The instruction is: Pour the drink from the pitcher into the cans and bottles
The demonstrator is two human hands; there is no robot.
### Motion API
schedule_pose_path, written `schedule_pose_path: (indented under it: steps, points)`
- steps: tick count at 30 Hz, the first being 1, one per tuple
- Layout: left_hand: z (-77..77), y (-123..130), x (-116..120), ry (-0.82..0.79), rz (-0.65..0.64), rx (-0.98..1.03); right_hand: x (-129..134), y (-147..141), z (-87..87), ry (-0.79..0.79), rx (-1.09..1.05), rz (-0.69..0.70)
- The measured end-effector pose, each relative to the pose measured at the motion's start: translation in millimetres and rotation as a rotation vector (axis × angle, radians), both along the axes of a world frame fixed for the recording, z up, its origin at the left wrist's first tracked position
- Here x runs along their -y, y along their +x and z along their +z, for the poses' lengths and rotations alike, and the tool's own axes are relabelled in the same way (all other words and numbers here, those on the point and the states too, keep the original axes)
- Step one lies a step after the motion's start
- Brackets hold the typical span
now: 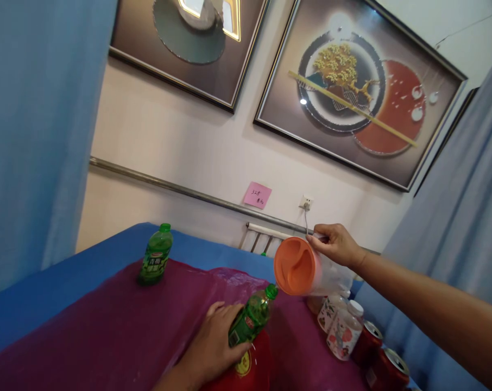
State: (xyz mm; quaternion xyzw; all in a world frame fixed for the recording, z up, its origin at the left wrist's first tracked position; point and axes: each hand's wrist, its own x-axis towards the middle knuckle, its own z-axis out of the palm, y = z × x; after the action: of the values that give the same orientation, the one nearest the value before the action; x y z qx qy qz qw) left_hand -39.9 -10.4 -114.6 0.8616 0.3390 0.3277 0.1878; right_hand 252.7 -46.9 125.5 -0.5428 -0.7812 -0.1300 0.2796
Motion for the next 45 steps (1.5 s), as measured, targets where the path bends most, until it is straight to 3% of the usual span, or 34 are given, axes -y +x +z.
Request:
schedule_pose_path:
  steps: [27,45]
  points:
    - [-5.7,-1.2,-2.1,0.026,0.007,0.017,-1.7,3.8,-2.2,-0.002,0.002,0.005]
    - [3.6,-1.7,2.5,0.012,-0.007,0.009,0.5,1.8,0.4,-0.002,-0.015,0.018]
